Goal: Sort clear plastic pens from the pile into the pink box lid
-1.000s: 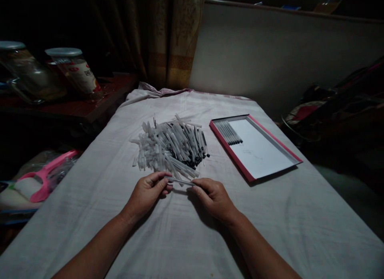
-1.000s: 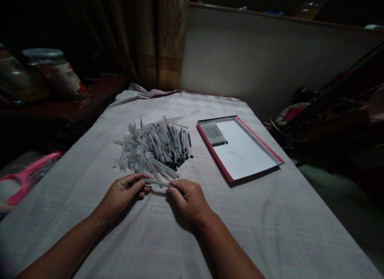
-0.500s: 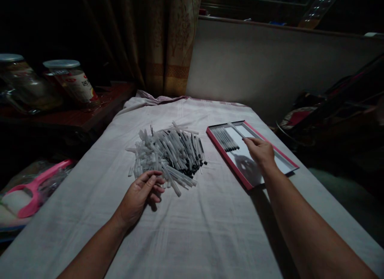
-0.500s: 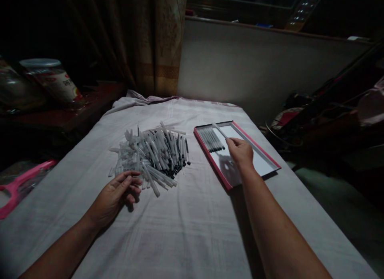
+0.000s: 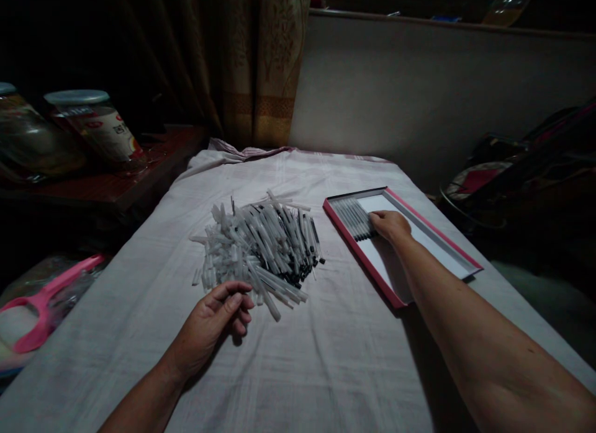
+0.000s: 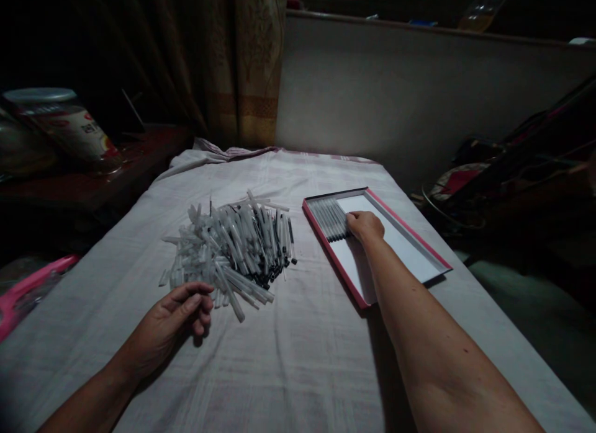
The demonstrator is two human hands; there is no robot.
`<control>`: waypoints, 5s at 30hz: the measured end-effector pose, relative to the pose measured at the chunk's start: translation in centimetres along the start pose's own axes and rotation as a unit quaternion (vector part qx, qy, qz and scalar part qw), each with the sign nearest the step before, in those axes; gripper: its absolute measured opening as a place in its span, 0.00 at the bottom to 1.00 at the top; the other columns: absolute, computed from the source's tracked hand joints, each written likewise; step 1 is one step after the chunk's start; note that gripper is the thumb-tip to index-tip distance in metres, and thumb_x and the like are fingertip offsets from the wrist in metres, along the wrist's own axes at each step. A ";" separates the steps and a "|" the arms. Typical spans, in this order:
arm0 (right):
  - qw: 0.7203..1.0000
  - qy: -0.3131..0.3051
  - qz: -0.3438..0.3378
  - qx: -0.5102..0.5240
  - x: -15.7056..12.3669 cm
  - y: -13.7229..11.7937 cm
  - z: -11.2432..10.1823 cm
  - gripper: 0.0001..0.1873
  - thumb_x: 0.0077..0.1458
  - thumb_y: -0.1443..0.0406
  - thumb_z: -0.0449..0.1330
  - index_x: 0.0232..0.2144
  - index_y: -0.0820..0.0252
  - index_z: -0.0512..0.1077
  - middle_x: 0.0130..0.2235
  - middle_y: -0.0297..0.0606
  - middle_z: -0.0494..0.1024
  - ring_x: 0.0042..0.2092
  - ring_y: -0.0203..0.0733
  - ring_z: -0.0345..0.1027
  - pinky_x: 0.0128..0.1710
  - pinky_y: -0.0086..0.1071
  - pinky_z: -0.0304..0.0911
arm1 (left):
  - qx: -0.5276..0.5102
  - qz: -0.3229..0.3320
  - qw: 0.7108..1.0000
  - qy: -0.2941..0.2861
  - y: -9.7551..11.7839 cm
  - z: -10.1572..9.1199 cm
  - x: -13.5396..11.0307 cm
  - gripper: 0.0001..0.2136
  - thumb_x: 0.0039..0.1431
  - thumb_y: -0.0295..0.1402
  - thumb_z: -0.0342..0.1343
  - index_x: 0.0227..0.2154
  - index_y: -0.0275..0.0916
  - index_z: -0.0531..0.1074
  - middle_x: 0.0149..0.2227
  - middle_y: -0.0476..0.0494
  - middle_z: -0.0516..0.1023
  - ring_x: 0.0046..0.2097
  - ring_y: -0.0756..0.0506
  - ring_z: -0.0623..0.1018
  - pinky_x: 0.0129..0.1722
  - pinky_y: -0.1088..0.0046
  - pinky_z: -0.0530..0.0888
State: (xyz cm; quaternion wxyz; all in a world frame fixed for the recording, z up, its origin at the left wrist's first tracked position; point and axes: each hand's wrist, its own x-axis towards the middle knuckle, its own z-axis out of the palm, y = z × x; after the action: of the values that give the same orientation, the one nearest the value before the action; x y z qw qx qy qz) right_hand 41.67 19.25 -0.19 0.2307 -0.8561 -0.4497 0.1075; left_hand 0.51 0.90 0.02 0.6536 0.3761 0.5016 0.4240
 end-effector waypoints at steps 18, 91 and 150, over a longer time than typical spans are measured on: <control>0.998 -0.029 -0.047 0.040 -2.3 2.6 -1.9 0.12 0.47 0.66 0.62 0.35 0.58 0.83 0.36 0.40 0.84 0.42 0.48 0.77 0.39 0.31 0.67 | -0.015 0.020 0.999 -0.026 0.2 0.3 0.2 0.24 0.46 0.49 0.69 0.40 0.37 0.74 0.28 0.49 0.76 0.22 0.52 0.74 0.20 0.77 0.72; 0.767 -0.083 -0.022 0.636 -25.4 -2.5 -1.0 0.15 0.46 0.56 0.69 0.31 0.59 0.72 0.35 0.38 0.82 0.30 0.36 0.76 0.25 0.27 0.71 | 0.546 0.386 0.738 0.085 -1.0 -1.6 0.1 0.13 0.65 0.38 0.48 0.45 0.43 0.76 0.41 0.40 0.81 0.44 0.40 0.77 0.46 0.61 0.70; 0.861 -0.114 -0.372 0.328 -28.1 -3.2 1.0 0.09 0.58 0.69 0.56 0.37 0.57 0.76 0.35 0.39 0.81 0.36 0.40 0.75 0.36 0.31 0.69 | 0.524 0.480 0.703 -0.001 -1.3 0.9 -1.1 0.10 0.67 0.32 0.50 0.45 0.39 0.74 0.38 0.43 0.81 0.39 0.46 0.79 0.41 0.68 0.76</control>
State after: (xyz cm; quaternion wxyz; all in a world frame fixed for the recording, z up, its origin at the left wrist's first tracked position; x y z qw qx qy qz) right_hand 22.91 -1.87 -0.13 0.4685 -0.4815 -0.6966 0.2517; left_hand 1.44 -0.63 -0.63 0.0596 0.8485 0.3938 0.3483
